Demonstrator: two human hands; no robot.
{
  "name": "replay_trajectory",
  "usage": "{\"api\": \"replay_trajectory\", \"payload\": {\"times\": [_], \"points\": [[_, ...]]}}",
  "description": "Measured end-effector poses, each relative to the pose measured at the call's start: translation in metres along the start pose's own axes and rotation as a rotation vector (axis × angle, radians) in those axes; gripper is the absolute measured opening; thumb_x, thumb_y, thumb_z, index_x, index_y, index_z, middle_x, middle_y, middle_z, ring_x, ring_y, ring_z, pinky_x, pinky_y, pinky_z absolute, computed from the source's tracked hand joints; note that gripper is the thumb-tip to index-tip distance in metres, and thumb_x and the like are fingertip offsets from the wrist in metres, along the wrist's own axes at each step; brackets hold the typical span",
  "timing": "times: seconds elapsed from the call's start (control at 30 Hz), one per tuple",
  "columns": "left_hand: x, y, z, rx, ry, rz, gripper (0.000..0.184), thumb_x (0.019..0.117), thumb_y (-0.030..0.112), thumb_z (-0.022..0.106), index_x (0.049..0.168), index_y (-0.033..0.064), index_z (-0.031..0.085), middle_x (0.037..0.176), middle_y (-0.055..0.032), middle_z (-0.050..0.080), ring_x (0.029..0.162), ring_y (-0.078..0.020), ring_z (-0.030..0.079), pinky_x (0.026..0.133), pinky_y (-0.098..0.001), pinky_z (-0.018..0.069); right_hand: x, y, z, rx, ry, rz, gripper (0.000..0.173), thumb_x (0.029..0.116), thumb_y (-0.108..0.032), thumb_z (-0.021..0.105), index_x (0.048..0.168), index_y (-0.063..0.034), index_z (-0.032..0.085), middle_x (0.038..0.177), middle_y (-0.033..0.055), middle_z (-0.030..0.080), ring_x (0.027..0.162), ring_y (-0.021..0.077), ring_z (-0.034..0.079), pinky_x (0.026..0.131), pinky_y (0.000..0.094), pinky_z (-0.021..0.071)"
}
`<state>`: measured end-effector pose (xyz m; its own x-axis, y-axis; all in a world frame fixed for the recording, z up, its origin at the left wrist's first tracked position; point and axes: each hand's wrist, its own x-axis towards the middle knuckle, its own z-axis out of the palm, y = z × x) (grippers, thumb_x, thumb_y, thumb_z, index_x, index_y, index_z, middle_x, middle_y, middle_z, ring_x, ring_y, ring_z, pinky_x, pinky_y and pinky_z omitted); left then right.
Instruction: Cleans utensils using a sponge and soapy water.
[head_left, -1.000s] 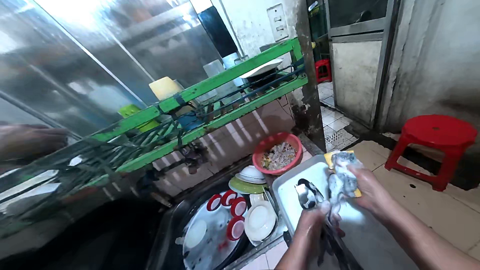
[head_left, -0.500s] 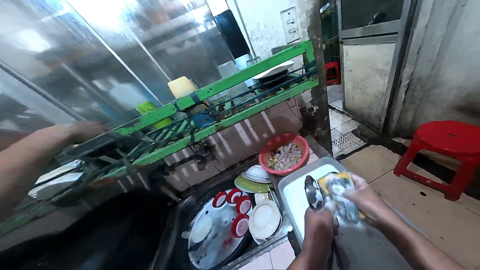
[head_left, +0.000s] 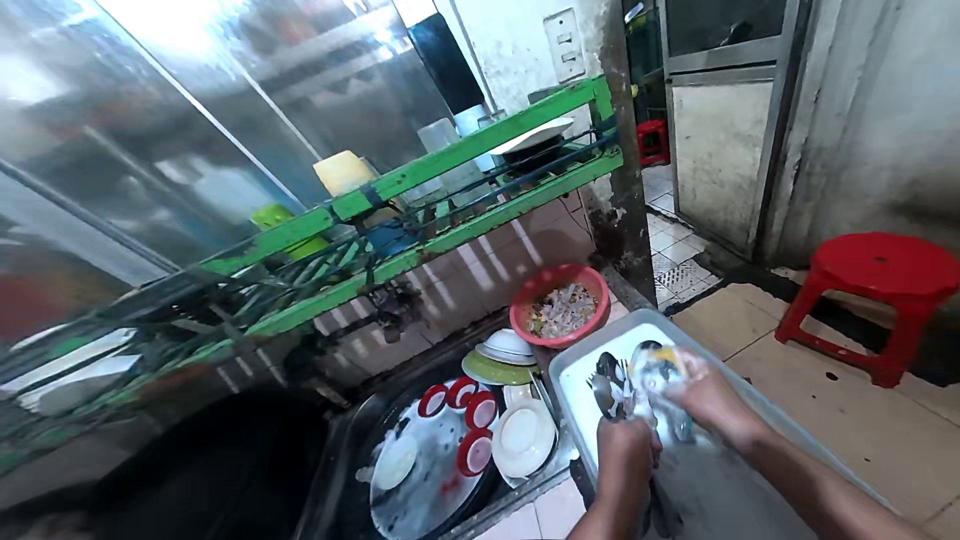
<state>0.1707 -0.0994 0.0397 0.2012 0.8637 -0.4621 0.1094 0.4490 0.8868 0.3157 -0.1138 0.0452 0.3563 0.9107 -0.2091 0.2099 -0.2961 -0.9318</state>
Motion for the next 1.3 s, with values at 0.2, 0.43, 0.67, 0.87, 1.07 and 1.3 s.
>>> {"api": "replay_trajectory", "payload": {"times": [0.2, 0.43, 0.67, 0.87, 1.07, 1.3], "points": [[0.000, -0.004, -0.007, -0.006, -0.030, -0.050, 0.006, 0.0976, 0.000, 0.059, 0.093, -0.0032, 0.057, 0.059, -0.0063, 0.056, 0.046, -0.0116, 0.054, 0.044, -0.0241, 0.0455, 0.015, 0.001, -0.010, -0.154, 0.142, -0.028, 0.050, 0.0893, -0.023, 0.078, 0.135, -0.0064, 0.063, 0.120, 0.0213, 0.069, 0.113, 0.0367, 0.066, 0.098, 0.0599, 0.0506], [-0.007, 0.001, -0.017, -0.184, -0.293, -0.094, 0.022, 0.1039, 0.009, 0.053, 0.086, -0.0016, 0.061, 0.062, -0.0063, 0.060, 0.051, -0.0122, 0.058, 0.049, -0.0245, 0.0501, 0.016, -0.018, -0.030, -0.086, -0.024, 0.002, 0.047, 0.0933, -0.027, 0.076, 0.134, -0.0074, 0.062, 0.119, 0.0188, 0.067, 0.109, 0.0313, 0.066, 0.097, 0.0536, 0.0519], [-0.001, -0.003, -0.016, -0.102, -0.256, -0.036, 0.017, 0.1032, 0.014, 0.058, 0.097, -0.0024, 0.060, 0.070, -0.0074, 0.062, 0.051, -0.0107, 0.057, 0.048, -0.0232, 0.0506, 0.020, -0.019, -0.047, 0.296, 0.352, -0.096, 0.040, 0.0971, -0.026, 0.069, 0.132, -0.0083, 0.061, 0.109, 0.0186, 0.068, 0.092, 0.0315, 0.067, 0.079, 0.0567, 0.0551], [0.002, 0.008, -0.005, -0.074, -0.127, 0.056, 0.011, 0.1025, 0.006, 0.054, 0.096, -0.0022, 0.057, 0.062, -0.0049, 0.058, 0.050, -0.0106, 0.056, 0.048, -0.0243, 0.0496, -0.013, -0.010, 0.005, 0.080, 0.096, -0.030, 0.055, 0.0933, -0.026, 0.073, 0.138, 0.0008, 0.056, 0.122, 0.0197, 0.066, 0.112, 0.0273, 0.065, 0.100, 0.0480, 0.0515], [0.014, -0.006, -0.024, -0.278, -0.279, 0.174, 0.028, 0.1042, 0.004, 0.048, 0.125, -0.0080, 0.063, 0.123, -0.0172, 0.069, 0.109, -0.0220, 0.068, 0.095, -0.0365, 0.0569, 0.008, -0.022, -0.047, -0.337, -0.333, 0.206, 0.047, 0.0983, -0.027, 0.068, 0.138, -0.0037, 0.058, 0.131, 0.0249, 0.062, 0.122, 0.0377, 0.059, 0.105, 0.0583, 0.0444], [0.023, 0.003, -0.020, -0.367, -0.412, 0.016, 0.025, 0.1070, 0.013, 0.048, 0.121, -0.0028, 0.061, 0.090, -0.0122, 0.072, 0.085, -0.0233, 0.072, 0.083, -0.0418, 0.0608, -0.011, 0.017, -0.004, -0.545, -0.868, -0.094, 0.047, 0.0935, -0.018, 0.074, 0.131, 0.0057, 0.059, 0.121, 0.0296, 0.064, 0.113, 0.0431, 0.063, 0.099, 0.0635, 0.0461]]}}
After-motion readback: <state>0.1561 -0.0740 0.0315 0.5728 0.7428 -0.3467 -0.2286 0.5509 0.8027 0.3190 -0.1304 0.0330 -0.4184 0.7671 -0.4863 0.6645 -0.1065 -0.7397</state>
